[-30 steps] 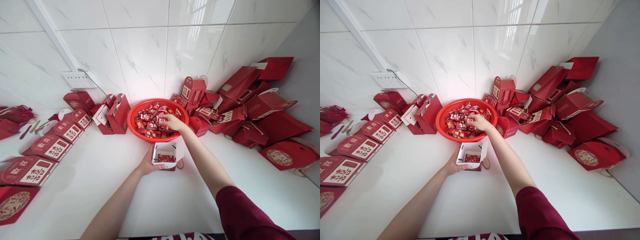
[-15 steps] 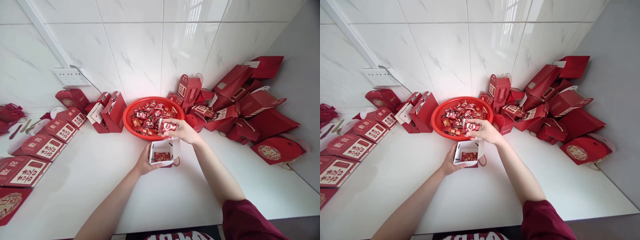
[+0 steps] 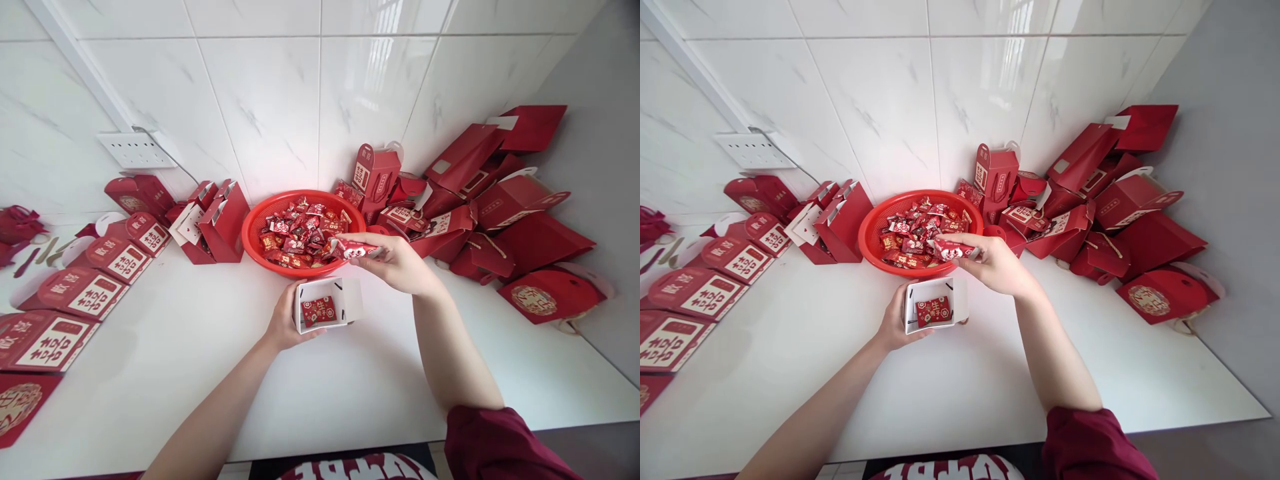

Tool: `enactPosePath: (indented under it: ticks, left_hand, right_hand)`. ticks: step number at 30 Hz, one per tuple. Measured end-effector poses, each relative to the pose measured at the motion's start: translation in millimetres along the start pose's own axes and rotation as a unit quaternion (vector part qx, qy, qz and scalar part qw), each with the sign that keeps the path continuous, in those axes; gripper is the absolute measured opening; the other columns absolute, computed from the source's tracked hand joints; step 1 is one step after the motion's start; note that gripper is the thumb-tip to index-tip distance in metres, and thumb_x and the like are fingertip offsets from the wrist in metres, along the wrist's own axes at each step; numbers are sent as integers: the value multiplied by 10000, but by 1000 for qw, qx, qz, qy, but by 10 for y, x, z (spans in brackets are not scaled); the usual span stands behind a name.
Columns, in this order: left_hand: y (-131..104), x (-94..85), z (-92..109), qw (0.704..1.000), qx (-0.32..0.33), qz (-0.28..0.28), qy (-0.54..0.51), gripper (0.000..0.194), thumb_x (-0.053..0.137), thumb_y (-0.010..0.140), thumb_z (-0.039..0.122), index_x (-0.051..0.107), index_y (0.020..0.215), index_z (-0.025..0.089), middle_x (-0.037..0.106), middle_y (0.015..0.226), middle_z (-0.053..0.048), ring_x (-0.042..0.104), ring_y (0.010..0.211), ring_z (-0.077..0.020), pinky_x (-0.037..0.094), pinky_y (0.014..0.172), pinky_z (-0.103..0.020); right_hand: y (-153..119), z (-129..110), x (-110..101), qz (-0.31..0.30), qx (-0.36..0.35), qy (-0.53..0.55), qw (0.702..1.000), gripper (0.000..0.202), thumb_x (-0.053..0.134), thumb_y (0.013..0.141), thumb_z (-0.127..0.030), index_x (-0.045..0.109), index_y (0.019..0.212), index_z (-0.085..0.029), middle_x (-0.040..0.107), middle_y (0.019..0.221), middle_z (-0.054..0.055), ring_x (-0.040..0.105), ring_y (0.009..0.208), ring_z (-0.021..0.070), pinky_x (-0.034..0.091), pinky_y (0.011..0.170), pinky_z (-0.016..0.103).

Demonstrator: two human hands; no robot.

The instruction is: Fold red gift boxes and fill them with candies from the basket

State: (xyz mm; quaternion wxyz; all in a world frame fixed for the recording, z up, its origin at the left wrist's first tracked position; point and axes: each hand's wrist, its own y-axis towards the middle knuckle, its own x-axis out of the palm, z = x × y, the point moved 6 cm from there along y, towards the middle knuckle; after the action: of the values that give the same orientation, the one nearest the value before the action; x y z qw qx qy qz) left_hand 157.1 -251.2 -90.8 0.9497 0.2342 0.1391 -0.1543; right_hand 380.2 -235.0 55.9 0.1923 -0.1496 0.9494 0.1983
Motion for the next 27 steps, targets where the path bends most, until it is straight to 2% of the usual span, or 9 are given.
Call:
enactPosePath:
  ticks: [2, 4, 9, 12, 15, 17, 21, 25, 27]
  left_hand:
    - [7, 9, 0, 1000, 1, 0, -5, 1009, 888, 568, 329, 349, 1415, 225, 514, 1374, -149, 528, 1266, -357, 442, 1060, -527]
    - [10, 17, 7, 1000, 0, -2, -7, 981, 880, 575, 348, 365, 1400, 221, 530, 1355, -145, 543, 1248, -355, 450, 1049, -532]
    - [15, 34, 31, 999, -9, -26, -21, 937, 871, 586, 351, 392, 1381, 223, 548, 1332, -135, 557, 1222, -349, 457, 1040, -533]
    - [21, 54, 31, 997, -28, -47, -49, 928, 860, 609, 361, 380, 1390, 221, 552, 1335, -132, 567, 1217, -344, 457, 1039, -541]
    - [26, 94, 19, 992, -68, -70, -83, 907, 847, 637, 381, 377, 1395, 217, 556, 1342, -134, 578, 1214, -341, 481, 1015, -531]
    - [31, 121, 19, 986, -91, -79, -117, 903, 848, 640, 382, 376, 1392, 217, 546, 1357, -136, 570, 1228, -346, 487, 1009, -529]
    - [44, 147, 25, 974, -98, -82, -186, 865, 841, 663, 363, 372, 1374, 215, 542, 1357, -138, 572, 1228, -345, 483, 1012, -532]
    - [43, 153, -13, 971, -102, -83, -199, 858, 856, 653, 335, 377, 1355, 215, 565, 1324, -148, 584, 1205, -354, 490, 991, -528]
    - [42, 152, -13, 972, -98, -83, -198, 866, 862, 646, 336, 380, 1355, 213, 571, 1315, -149, 585, 1201, -358, 493, 984, -523]
  right_hand:
    - [4, -45, -30, 26, -6, -34, 999, 416, 610, 902, -230, 620, 1315, -273, 662, 1288, 28, 684, 990, 242, 588, 826, 381]
    - [16, -81, -6, 5, -11, -59, 998, 419, 597, 904, -213, 605, 1320, -254, 657, 1290, 38, 684, 935, 215, 581, 774, 344]
    - [-12, -119, 239, -168, -51, -67, 982, 440, 611, 887, -178, 569, 1321, -238, 691, 1197, 34, 675, 950, 189, 549, 804, 305]
    - [-52, -72, 435, -252, -54, -97, 961, 324, 586, 881, -129, 638, 1188, -217, 724, 1062, 32, 679, 898, 180, 536, 763, 284]
    - [-5, -40, 483, -192, -50, -148, 969, 228, 529, 903, -105, 681, 1040, -206, 733, 957, 34, 675, 825, 175, 522, 723, 281]
    - [34, -56, 453, -134, -65, -157, 976, 225, 513, 923, -114, 679, 1043, -211, 735, 981, 34, 678, 842, 173, 521, 745, 284]
    - [116, 5, 339, -85, -80, -142, 983, 237, 492, 947, -139, 684, 1057, -224, 740, 1044, 21, 694, 905, 170, 532, 806, 289]
    - [323, 313, 118, -8, 3, -178, 984, 315, 430, 937, -88, 712, 1008, -207, 749, 1062, 28, 691, 1009, 186, 516, 917, 312]
    - [488, 496, 81, -16, 51, -214, 975, 343, 407, 935, -75, 717, 1025, -190, 747, 1094, 40, 684, 1041, 187, 500, 949, 302]
